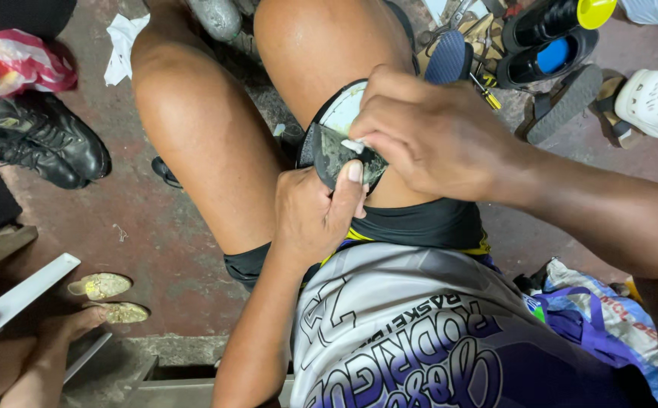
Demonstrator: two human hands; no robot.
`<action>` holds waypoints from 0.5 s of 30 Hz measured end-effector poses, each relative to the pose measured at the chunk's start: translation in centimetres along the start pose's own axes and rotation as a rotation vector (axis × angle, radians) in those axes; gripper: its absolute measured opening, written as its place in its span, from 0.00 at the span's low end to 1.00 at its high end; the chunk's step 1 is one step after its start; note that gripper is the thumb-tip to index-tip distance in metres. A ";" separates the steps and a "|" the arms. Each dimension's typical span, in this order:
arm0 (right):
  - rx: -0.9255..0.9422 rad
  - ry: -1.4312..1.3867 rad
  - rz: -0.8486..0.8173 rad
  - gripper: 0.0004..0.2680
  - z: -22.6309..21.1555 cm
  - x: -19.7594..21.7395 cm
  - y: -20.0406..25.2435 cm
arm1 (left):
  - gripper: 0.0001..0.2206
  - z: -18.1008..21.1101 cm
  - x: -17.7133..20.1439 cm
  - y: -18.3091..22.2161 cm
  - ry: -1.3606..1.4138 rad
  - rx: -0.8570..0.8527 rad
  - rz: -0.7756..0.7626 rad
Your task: The person applies adhesive and pieces of material to the sole and side of a shoe while working on their lap.
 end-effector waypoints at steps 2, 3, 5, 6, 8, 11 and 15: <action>-0.122 -0.120 -0.029 0.04 0.9 1.2 0.1 | 0.18 0.1 0.3 0.3 0.018 0.016 -0.004; -0.192 -0.179 -0.041 0.05 1.4 1.6 0.3 | 0.18 0.3 0.2 0.2 0.029 0.024 -0.015; -0.146 -0.087 -0.021 0.05 1.0 2.3 0.7 | 0.17 0.9 0.3 -0.1 0.032 0.028 -0.016; -0.128 -0.044 -0.014 0.04 0.7 2.5 1.0 | 0.17 1.4 0.3 -0.1 0.034 0.035 -0.020; -0.059 0.032 0.005 0.05 0.0 1.9 1.2 | 0.12 0.9 1.6 -0.2 -0.175 0.222 0.126; -0.054 0.050 0.028 0.04 0.3 1.5 1.3 | 0.17 4.4 4.1 -1.6 -0.390 0.063 0.377; -0.084 -0.011 0.009 0.04 1.0 1.3 1.2 | 0.15 9.3 3.3 -1.7 -0.515 -0.467 0.336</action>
Point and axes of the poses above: each hand's wrist, its own y-axis away from the middle knuckle, its own x-axis out of the back of the hand, z = x × y, the point moved 10 cm from there along -y, towards the middle knuckle, and after that the axes turned 11 degrees about z, right-handed, at the moved point
